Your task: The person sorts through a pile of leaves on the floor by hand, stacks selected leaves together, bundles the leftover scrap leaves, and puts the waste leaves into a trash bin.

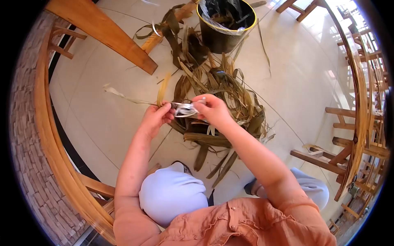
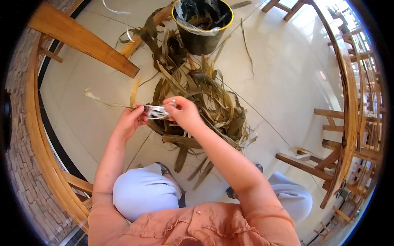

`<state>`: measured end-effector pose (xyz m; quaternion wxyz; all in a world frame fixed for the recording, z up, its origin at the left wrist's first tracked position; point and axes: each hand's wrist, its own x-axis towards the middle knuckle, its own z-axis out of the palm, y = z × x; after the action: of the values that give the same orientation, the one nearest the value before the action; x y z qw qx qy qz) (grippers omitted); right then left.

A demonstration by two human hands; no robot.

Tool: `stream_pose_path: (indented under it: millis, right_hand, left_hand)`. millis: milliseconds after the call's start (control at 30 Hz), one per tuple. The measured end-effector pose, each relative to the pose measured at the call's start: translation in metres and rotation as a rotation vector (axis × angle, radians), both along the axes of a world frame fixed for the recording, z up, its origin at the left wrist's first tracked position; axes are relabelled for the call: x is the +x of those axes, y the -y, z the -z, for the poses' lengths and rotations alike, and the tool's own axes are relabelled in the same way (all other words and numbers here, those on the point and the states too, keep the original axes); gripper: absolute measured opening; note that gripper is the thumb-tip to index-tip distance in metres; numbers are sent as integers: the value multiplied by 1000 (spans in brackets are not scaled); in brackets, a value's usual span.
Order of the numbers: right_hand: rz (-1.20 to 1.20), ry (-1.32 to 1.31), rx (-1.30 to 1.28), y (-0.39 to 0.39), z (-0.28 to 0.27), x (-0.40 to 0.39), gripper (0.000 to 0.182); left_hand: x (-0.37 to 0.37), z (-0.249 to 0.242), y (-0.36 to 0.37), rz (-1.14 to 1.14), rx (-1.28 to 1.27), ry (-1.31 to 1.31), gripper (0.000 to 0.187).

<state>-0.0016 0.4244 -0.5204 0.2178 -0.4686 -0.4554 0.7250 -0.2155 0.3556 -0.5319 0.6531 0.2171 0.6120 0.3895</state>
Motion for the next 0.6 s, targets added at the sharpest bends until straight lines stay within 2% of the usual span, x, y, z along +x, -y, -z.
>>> stream_pose_path:
  millis: [67,100,167,200,233,300,367,400,467,533,567,600]
  right_hand:
    - [80,-21,87,-5,9,20,17]
    - [139,75,114,-9,1,29,16]
    - [17,427,665,-19,6,60,16]
    - [-19,430,516,-20,-7,66,16]
    - [12,324,451,-19,-10,66,16]
    - [44,162,337,-10,-24,61,16]
    - [43,39,250,0,-43,41,17]
    - [30,-26,346,5,-43,34,19]
    - [-43,-78,373,13,-80,19,27]
    - [-20,-93,670,13,-90,13,35]
    - [-10,-87,697,9,-96,15,39]
    - [22,-36,707,4,-83,22,36]
  left_hand:
    - [-8,-4,2,-61,-75,-220,41]
    - [-16,2,0,100,-171,-559,50]
    - [-13,-14,9,430,-96,-1147,55]
    - [-11,-24,8,603,-50,-1441,58]
    - [-7,-37,-1,702,-106,-1321,71]
    - [23,-66,-10,607,133,-1037,77]
    - [56,-99,-17,495,473,-620,82]
    - [68,-112,-19,489,466,-428,78]
    - [67,-126,-24,533,448,-522,67]
    - [40,-139,-19,492,532,-916,58]
    - [15,-151,-9,462,537,-1145,53]
    - [-16,-166,7,272,479,-1219,50]
